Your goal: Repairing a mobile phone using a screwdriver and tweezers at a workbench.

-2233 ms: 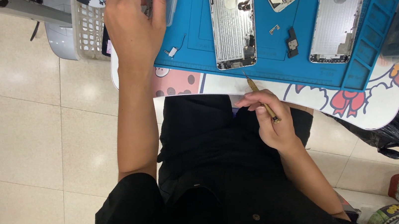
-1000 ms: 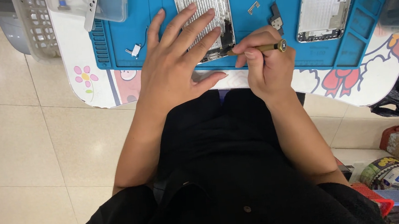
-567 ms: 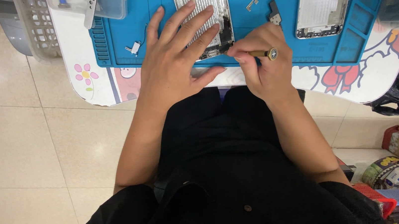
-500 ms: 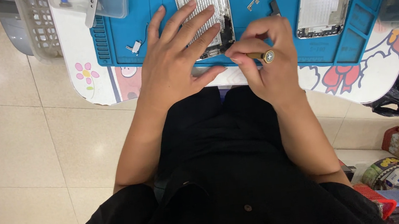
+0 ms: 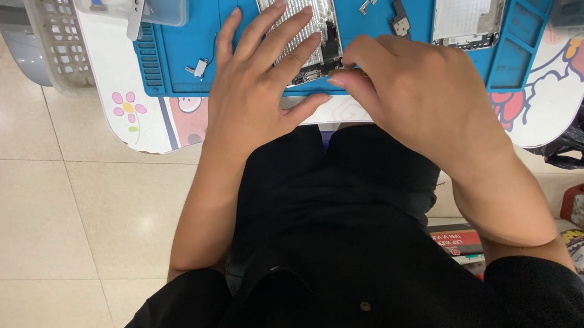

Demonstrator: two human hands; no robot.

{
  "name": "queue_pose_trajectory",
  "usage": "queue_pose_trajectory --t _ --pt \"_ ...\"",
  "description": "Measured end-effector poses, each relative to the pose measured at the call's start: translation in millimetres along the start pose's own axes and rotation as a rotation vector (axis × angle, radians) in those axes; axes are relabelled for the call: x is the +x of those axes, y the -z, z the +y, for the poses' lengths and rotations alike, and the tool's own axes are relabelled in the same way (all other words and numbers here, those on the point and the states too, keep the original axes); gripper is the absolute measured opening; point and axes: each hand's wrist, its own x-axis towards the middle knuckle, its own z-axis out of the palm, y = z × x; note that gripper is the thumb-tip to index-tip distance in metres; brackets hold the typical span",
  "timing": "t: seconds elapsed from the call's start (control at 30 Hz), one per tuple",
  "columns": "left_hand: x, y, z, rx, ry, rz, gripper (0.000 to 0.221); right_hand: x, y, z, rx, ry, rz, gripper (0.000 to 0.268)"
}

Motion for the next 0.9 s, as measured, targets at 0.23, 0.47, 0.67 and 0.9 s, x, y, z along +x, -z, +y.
queue_pose_trajectory --t 0.23,0.47,0.67,0.9 --pt "-2.9 -2.9 -3.5 0.004 -0.010 0.015 0.062 8.9 -1.7 -6.2 -0.061 0.131 -0.053 0.015" --pt "-0.4 -2.8 -2.1 -0.001 -0.007 0.033 0.059 30.6 22.6 -23.7 -0.059 0.244 0.035 0.032" --pt "-0.5 -3.6 -3.5 0.007 -0.011 0.033 0.060 19.2 7.0 -10.5 -0.155 0.131 -0.134 0.020" --pt "-1.1 -3.9 -4.5 0.004 -0.018 0.039 0.060 20.7 12.6 -13.3 -0.235 0.094 -0.178 0.019"
